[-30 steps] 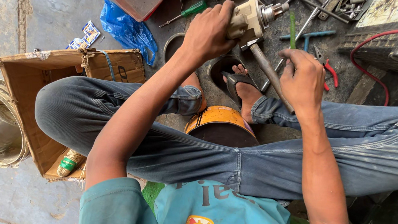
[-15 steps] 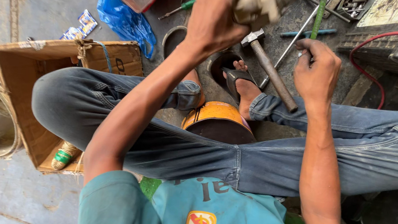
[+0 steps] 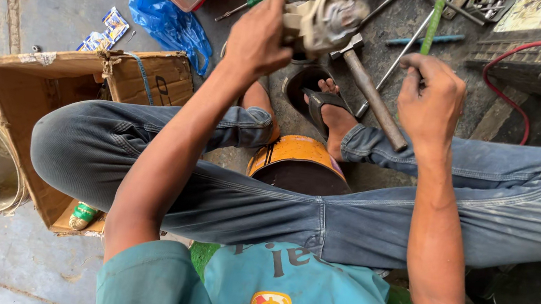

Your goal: The person sits on the ground repairing a small motorcycle component, likely a fuel valve or starter assembly. They scrape the part with a file, tap a shaft with a hammer, unscrew components with a screwdriver, and handle the part over a tray of tools and parts.

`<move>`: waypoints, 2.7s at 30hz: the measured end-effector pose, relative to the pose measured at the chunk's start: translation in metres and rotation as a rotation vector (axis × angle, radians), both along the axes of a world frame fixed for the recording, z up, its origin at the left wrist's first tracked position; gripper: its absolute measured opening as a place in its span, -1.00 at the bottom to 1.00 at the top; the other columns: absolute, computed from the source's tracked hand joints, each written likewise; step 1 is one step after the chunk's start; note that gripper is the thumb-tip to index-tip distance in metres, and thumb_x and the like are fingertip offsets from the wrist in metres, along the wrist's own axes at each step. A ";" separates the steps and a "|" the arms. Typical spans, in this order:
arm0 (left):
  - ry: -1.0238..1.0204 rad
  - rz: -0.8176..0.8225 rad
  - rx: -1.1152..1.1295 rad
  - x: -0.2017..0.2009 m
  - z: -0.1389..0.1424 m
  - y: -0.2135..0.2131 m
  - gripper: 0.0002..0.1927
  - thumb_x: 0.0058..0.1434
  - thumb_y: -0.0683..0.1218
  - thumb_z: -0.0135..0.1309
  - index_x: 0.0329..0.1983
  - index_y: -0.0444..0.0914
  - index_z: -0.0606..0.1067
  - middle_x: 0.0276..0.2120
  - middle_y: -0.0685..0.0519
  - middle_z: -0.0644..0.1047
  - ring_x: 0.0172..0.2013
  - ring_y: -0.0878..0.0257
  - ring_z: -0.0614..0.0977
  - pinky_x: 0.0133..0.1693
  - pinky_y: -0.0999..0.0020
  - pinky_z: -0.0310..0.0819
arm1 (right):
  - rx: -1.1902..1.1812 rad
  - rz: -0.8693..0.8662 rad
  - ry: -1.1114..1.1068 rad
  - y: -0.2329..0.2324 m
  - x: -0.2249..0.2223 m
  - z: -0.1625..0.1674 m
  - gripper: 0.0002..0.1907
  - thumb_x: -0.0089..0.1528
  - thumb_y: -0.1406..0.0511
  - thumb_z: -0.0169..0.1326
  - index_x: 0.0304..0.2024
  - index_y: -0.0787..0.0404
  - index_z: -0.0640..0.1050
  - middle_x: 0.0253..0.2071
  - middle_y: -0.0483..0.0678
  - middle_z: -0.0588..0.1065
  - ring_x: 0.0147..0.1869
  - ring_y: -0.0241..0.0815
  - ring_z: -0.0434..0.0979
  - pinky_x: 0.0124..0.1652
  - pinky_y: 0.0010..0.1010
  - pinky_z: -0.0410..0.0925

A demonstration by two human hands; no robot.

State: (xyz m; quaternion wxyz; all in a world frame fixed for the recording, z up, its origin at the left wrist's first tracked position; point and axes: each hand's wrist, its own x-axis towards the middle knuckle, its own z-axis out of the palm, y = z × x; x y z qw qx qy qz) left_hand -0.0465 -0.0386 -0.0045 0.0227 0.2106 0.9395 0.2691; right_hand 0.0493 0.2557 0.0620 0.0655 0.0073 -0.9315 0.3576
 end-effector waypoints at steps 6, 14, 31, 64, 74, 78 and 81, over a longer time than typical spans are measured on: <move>-0.072 -0.021 -0.166 0.003 -0.021 -0.001 -0.36 -0.06 -0.16 0.27 0.08 -0.39 0.29 -0.19 -0.19 0.53 -0.17 -0.05 0.63 -0.17 0.11 0.60 | 0.047 0.077 0.051 -0.010 -0.002 0.002 -0.84 0.31 0.53 0.11 -0.09 0.31 0.63 -0.10 0.12 0.61 -0.01 0.14 0.62 -0.02 -0.15 0.44; -0.015 -0.022 -0.205 -0.002 -0.007 0.000 -0.38 -0.14 -0.12 0.33 -0.03 -0.30 0.31 -0.27 -0.13 0.54 -0.23 -0.10 0.64 -0.27 0.03 0.58 | 0.071 0.105 0.021 -0.015 0.004 0.000 -0.83 0.31 0.52 0.11 -0.08 0.29 0.64 -0.08 0.11 0.61 0.00 0.12 0.62 0.00 -0.16 0.44; 0.120 -0.121 -0.261 -0.004 -0.010 0.003 -0.26 -0.14 0.19 0.50 -0.10 -0.30 0.39 -0.31 -0.11 0.57 -0.35 -0.06 0.67 -0.43 0.07 0.55 | 0.081 0.093 0.000 -0.008 0.003 -0.017 -0.84 0.32 0.52 0.11 -0.08 0.30 0.64 -0.10 0.11 0.61 -0.03 0.14 0.63 -0.05 -0.17 0.44; -0.146 -0.135 0.189 -0.009 -0.018 -0.018 -0.39 0.03 0.01 0.38 0.09 -0.23 0.40 -0.10 -0.09 0.58 -0.06 -0.09 0.60 -0.04 0.04 0.44 | 0.265 -0.208 -0.647 0.031 -0.054 -0.141 -0.69 0.20 0.25 0.19 0.00 0.16 0.63 -0.08 0.30 0.56 0.01 0.35 0.55 0.01 0.05 0.40; -0.169 -0.165 0.203 -0.019 -0.022 -0.016 -0.35 -0.06 0.05 0.42 0.03 -0.24 0.38 -0.16 -0.08 0.54 -0.06 -0.06 0.59 -0.08 0.05 0.42 | -0.379 -0.592 -0.529 -0.027 -0.104 -0.157 -0.70 0.22 0.14 0.14 -0.18 0.25 0.59 -0.21 0.21 0.62 -0.09 0.25 0.69 -0.07 -0.01 0.52; -0.211 -0.160 0.202 -0.022 -0.017 -0.018 -0.34 -0.08 0.08 0.41 0.02 -0.23 0.37 -0.17 -0.05 0.54 -0.08 -0.04 0.59 -0.09 0.05 0.41 | 0.056 -0.475 -0.427 -0.043 -0.150 -0.171 -0.63 0.21 0.10 0.32 -0.26 0.31 0.64 -0.25 0.27 0.60 -0.08 0.33 0.60 -0.06 0.03 0.42; -0.191 -0.138 0.222 -0.022 -0.016 -0.018 -0.36 -0.06 0.04 0.36 0.05 -0.21 0.38 -0.15 -0.02 0.54 -0.05 -0.03 0.59 -0.07 0.07 0.42 | 0.166 -0.569 -0.487 -0.053 -0.172 -0.177 -0.60 0.09 0.09 0.35 -0.32 0.32 0.63 -0.25 0.29 0.58 -0.10 0.36 0.58 -0.12 0.07 0.40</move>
